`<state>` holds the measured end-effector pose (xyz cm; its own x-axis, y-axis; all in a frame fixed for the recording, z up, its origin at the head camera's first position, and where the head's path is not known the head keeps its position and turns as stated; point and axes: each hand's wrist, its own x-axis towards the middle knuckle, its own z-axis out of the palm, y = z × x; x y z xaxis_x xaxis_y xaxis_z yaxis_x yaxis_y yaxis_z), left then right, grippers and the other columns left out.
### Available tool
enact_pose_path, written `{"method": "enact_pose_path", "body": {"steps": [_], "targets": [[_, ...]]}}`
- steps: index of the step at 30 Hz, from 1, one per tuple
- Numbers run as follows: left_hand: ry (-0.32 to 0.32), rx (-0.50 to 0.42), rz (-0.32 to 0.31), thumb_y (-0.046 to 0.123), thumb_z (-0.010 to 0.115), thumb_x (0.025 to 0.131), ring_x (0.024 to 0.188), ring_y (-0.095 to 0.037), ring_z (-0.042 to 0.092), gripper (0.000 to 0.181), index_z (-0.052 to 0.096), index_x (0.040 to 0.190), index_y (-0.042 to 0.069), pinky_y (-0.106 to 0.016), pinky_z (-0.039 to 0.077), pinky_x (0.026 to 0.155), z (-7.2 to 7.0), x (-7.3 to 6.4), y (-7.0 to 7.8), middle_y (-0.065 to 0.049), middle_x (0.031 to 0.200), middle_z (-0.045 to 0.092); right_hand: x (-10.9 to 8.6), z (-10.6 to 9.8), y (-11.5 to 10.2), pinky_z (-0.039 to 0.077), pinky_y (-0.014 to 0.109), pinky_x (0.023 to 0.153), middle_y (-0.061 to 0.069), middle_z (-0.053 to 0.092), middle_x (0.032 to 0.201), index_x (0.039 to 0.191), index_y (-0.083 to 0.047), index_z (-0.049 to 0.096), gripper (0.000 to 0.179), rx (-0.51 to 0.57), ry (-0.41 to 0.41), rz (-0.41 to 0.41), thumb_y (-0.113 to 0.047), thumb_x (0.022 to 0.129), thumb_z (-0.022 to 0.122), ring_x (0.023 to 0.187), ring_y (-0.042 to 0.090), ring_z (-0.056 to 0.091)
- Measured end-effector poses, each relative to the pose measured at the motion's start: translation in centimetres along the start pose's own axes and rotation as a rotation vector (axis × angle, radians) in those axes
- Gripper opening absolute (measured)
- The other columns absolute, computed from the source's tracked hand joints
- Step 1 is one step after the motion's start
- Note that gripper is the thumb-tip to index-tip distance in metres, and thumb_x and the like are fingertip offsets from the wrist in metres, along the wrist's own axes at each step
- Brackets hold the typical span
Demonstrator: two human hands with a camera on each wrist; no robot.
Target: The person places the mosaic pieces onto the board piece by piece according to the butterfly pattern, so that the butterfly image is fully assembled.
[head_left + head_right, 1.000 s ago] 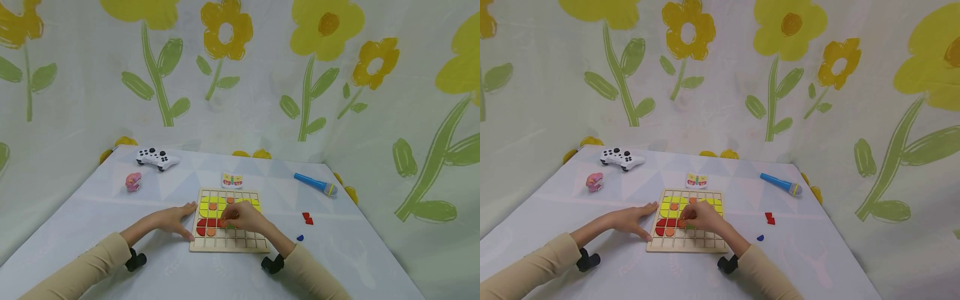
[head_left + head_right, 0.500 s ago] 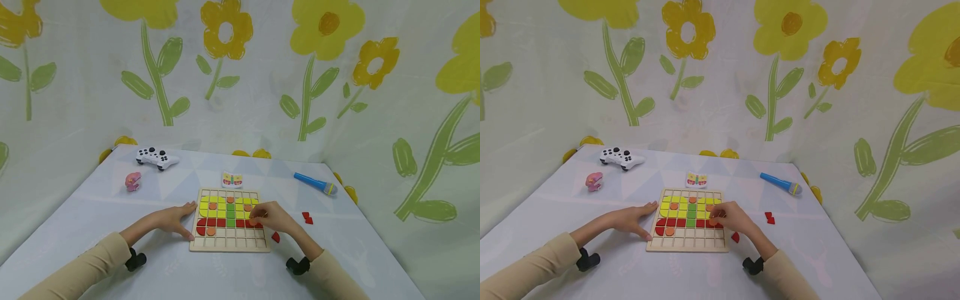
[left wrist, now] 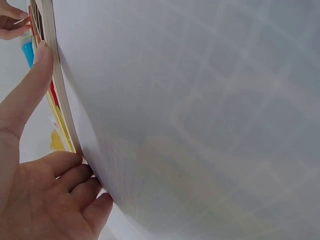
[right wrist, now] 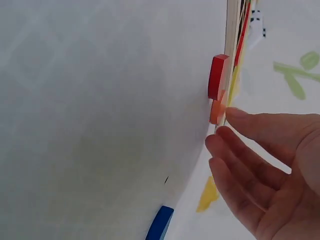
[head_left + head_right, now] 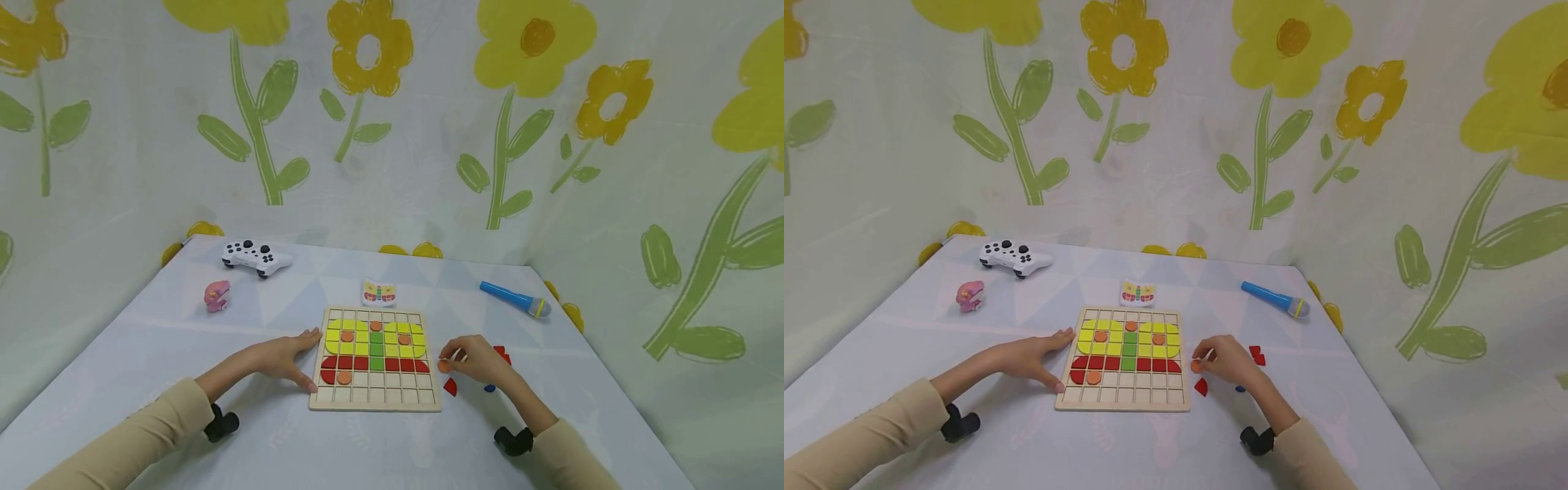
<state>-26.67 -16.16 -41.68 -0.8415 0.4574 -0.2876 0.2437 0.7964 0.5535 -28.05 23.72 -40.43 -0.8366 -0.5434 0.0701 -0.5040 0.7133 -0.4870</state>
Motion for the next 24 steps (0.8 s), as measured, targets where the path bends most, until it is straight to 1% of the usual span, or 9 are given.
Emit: {"method": "enact_pose_path", "body": {"steps": [3, 5, 10, 13, 16, 19, 24], "targets": [[-0.002, -0.002, 0.0, 0.043, 0.085, 0.069, 0.144, -0.039, 0.014, 0.108, 0.027, 0.151, 0.002, -0.058, 0.021, 0.111, 0.0, 0.0, 0.0, -0.018, 0.157, 0.02, -0.4, -0.1, 0.0, 0.053, 0.021, 0.064, 0.002, 0.068, 0.088, 0.094, -0.006, 0.072, 0.014, 0.002, 0.008, -0.024, 0.0, 0.082, 0.074, 0.075, 0.014, 0.061], [-0.002, -0.003, -0.002, 0.043, 0.085, 0.069, 0.144, -0.038, 0.014, 0.108, 0.027, 0.151, 0.002, -0.057, 0.021, 0.111, -0.1, 0.0, 0.1, -0.018, 0.157, 0.02, -0.7, -0.2, -0.1, 0.053, 0.021, 0.065, 0.002, 0.068, 0.089, 0.095, -0.007, 0.072, 0.015, 0.017, -0.013, -0.044, -0.001, 0.082, 0.075, 0.077, 0.014, 0.061], [0.004, 0.001, -0.001, 0.044, 0.085, 0.068, 0.144, -0.039, 0.013, 0.11, 0.027, 0.151, 0.003, -0.059, 0.022, 0.11, -0.2, -0.1, 0.1, -0.018, 0.158, 0.02, -1.4, -0.8, -0.8, 0.054, 0.024, 0.071, -0.001, 0.068, 0.095, 0.099, -0.01, 0.073, 0.019, 0.056, -0.149, -0.055, -0.004, 0.081, 0.076, 0.085, 0.017, 0.061], [0.008, 0.005, 0.002, 0.043, 0.085, 0.068, 0.144, -0.039, 0.014, 0.109, 0.027, 0.151, 0.002, -0.058, 0.022, 0.111, -0.2, -0.3, 0.3, -0.018, 0.157, 0.02, -1.8, -1.0, -1.0, 0.054, 0.027, 0.073, -0.001, 0.068, 0.099, 0.099, -0.012, 0.073, 0.021, 0.057, -0.2, -0.047, -0.004, 0.08, 0.077, 0.088, 0.019, 0.061], [0.008, 0.007, 0.001, 0.042, 0.085, 0.068, 0.144, -0.039, 0.014, 0.109, 0.027, 0.151, 0.001, -0.058, 0.022, 0.111, -0.2, -0.4, 0.4, -0.019, 0.157, 0.021, -2.0, -0.9, -1.1, 0.054, 0.029, 0.073, -0.001, 0.067, 0.098, 0.098, -0.012, 0.073, 0.022, 0.048, -0.213, -0.036, -0.003, 0.079, 0.077, 0.088, 0.02, 0.06], [0.003, 0.004, 0.001, 0.042, 0.085, 0.069, 0.144, -0.039, 0.014, 0.108, 0.027, 0.151, 0.001, -0.057, 0.021, 0.111, -0.2, -0.3, 0.4, -0.019, 0.157, 0.02, -2.0, -0.8, -0.9, 0.053, 0.026, 0.071, -0.001, 0.066, 0.096, 0.098, -0.012, 0.073, 0.022, 0.043, -0.213, -0.029, -0.001, 0.079, 0.077, 0.086, 0.019, 0.059], [-0.008, 0.0, -0.005, 0.043, 0.084, 0.07, 0.144, -0.038, 0.014, 0.108, 0.026, 0.151, 0.002, -0.056, 0.021, 0.112, -0.1, -0.1, 0.2, -0.019, 0.157, 0.019, -2.1, -0.5, -0.4, 0.052, 0.023, 0.069, -0.005, 0.063, 0.089, 0.096, -0.013, 0.072, 0.02, 0.051, -0.206, -0.013, -0.005, 0.078, 0.079, 0.083, 0.017, 0.058]]}}
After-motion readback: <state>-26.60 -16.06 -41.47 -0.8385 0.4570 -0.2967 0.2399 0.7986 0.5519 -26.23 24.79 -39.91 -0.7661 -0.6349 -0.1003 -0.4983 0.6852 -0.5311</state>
